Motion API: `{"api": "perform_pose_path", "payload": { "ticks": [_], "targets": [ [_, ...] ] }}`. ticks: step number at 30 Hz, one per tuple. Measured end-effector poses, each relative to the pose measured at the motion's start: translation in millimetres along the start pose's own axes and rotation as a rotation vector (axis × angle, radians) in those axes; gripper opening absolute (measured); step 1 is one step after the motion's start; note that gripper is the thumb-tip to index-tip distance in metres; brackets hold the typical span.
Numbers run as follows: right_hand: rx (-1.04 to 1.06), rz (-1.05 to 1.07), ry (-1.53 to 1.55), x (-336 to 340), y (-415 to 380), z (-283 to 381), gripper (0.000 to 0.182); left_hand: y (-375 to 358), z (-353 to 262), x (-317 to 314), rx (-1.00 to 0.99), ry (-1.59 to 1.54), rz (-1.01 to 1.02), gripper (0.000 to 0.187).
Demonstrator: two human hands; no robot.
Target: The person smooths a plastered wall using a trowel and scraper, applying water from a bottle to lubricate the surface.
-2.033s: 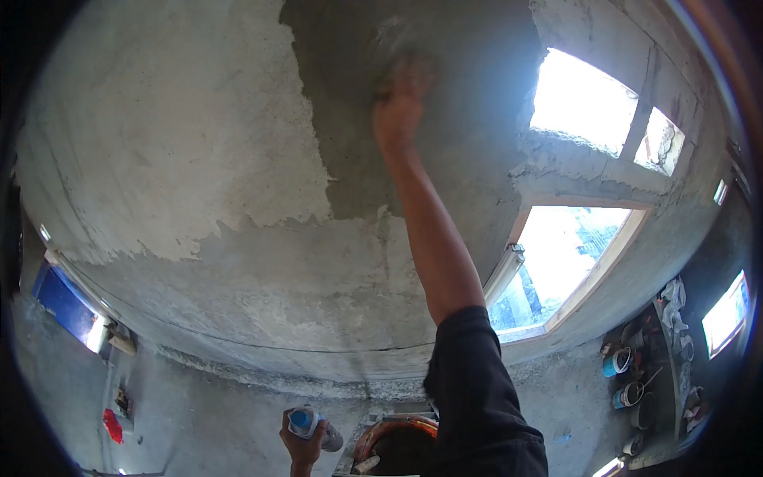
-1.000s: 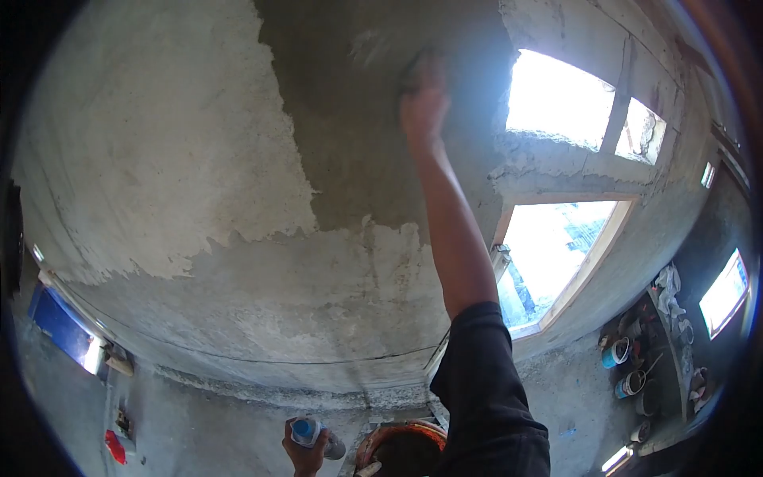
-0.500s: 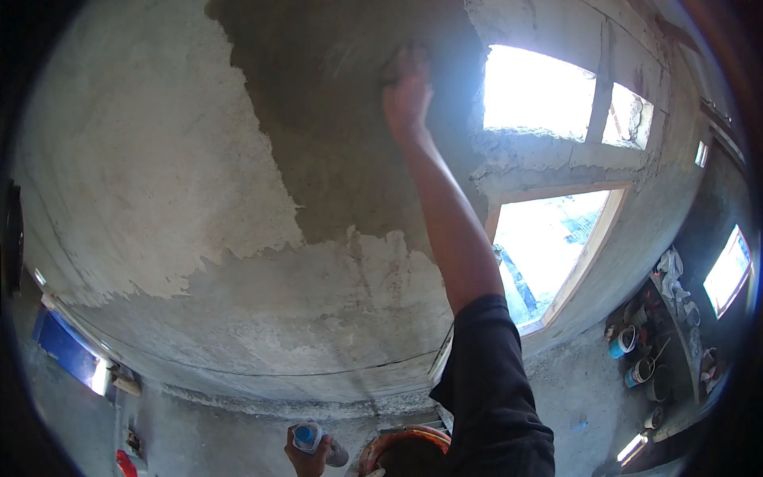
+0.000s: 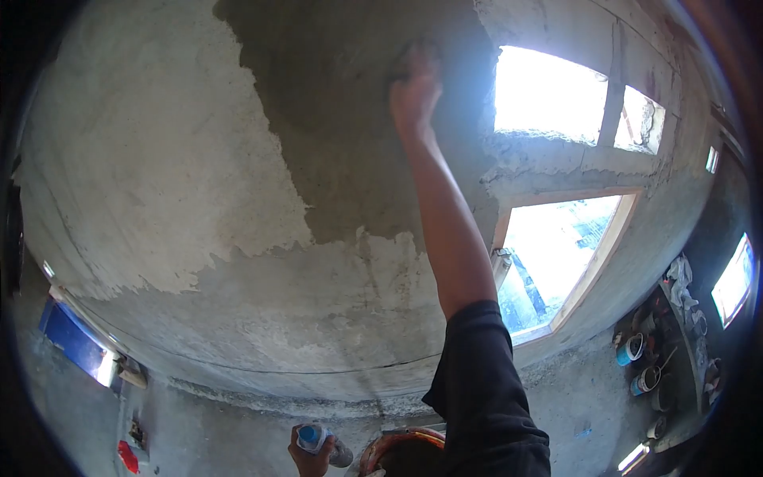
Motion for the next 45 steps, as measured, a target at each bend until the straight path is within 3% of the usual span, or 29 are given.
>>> {"api": "perform_pose_path", "payload": {
  "ticks": [1, 3, 5, 7, 8, 10, 12, 16, 18, 20, 22, 24, 25, 27, 28, 30, 31, 33, 36, 40, 42, 45],
  "targets": [
    [0.092, 0.052, -0.131, -15, -16, -3, 0.055, -1, 2, 1, 0.003, 0.003, -0.001, 0.039],
    [0.24, 0.398, -0.07, -21, -67, 11, 0.057, -2, 7, -2, -0.005, 0.025, -0.001, 0.039],
    [0.276, 0.901, 0.025, -3, -109, 35, 0.061, -1, -3, -5, -0.022, 0.023, -0.003, 0.039],
    [0.039, 1.082, 0.308, 20, -129, 53, 0.062, -1, -6, -5, -0.044, 0.023, -0.005, 0.039],
    [0.042, 1.086, 0.311, 26, -132, 55, 0.062, -3, -4, -4, -0.012, 0.019, -0.005, 0.04],
    [-0.158, 0.998, 0.286, 37, -126, 45, 0.06, -4, -4, -4, 0.019, 0.012, -0.013, 0.041],
    [-0.134, 0.569, 0.198, 38, -103, 34, 0.055, -3, -9, -1, 0.006, 0.064, 0.01, 0.041],
    [0.029, 0.213, 0.192, 30, -34, 30, 0.054, -8, 6, 0, 0.032, 0.125, 0.032, 0.042],
    [-0.021, 0.279, 0.212, 21, -24, 36, 0.055, -6, -3, -3, 0.093, -0.034, 0.011, 0.041],
    [-0.073, 0.339, 0.229, 5, -32, 35, 0.056, -3, -12, -4, 0.058, 0.012, 0.016, 0.041],
    [0.195, 0.45, -0.081, -16, -59, 37, 0.056, -4, -13, -5, 0.027, 0.054, 0.026, 0.04],
    [0.19, 0.862, -0.047, 0, -81, 52, 0.053, -4, -10, -5, 0.012, 0.066, 0.03, 0.039],
    [0.196, 0.862, -0.046, 11, -85, 60, 0.053, -3, -11, -5, 0.011, 0.062, 0.026, 0.039],
    [-0.069, 1.131, 0.1, 24, -96, 68, 0.053, -5, -14, -3, 0.075, 0.053, 0.034, 0.038],
    [-0.064, 1.135, 0.099, 29, -96, 70, 0.053, -6, -12, -3, 0.078, 0.047, 0.031, 0.038],
    [-0.535, 0.998, 0.195, 42, -91, 59, 0.04, -7, -4, 0, 0.035, 0.031, 0.048, 0.038],
    [-0.531, 1.002, 0.191, 45, -87, 54, 0.04, -8, -1, 0, 0.037, 0.025, 0.047, 0.038],
    [-1.428, 0.813, 0.737, 56, -86, 35, 0.028, -10, 4, 2, 0.085, -0.029, 0.042, 0.04],
    [-1.405, 1.006, 0.637, 87, -75, 37, 0.028, -11, 7, 3, 0.094, -0.025, 0.027, 0.039],
    [-1.38, 1.001, 0.654, 111, -82, 47, 0.032, -11, 13, 3, 0.028, 0.045, 0.038, 0.039],
    [-1.46, 0.793, 0.805, 115, -81, 57, 0.036, -10, 11, 2, 0.041, 0.011, 0.053, 0.039],
    [-1.432, 0.92, 0.743, 115, -77, 36, 0.038, -8, 8, -1, -0.011, 0.081, 0.069, 0.039]
  ]
}}
Point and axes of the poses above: each hand's wrist, its own y-axis towards the middle knuckle, its own x-axis out of the back of the hand, z = x × y, the point moved 2 cm from there along y, towards the middle knuckle, and after that the axes turned 9 degrees about -x, right-handed, at the moved point
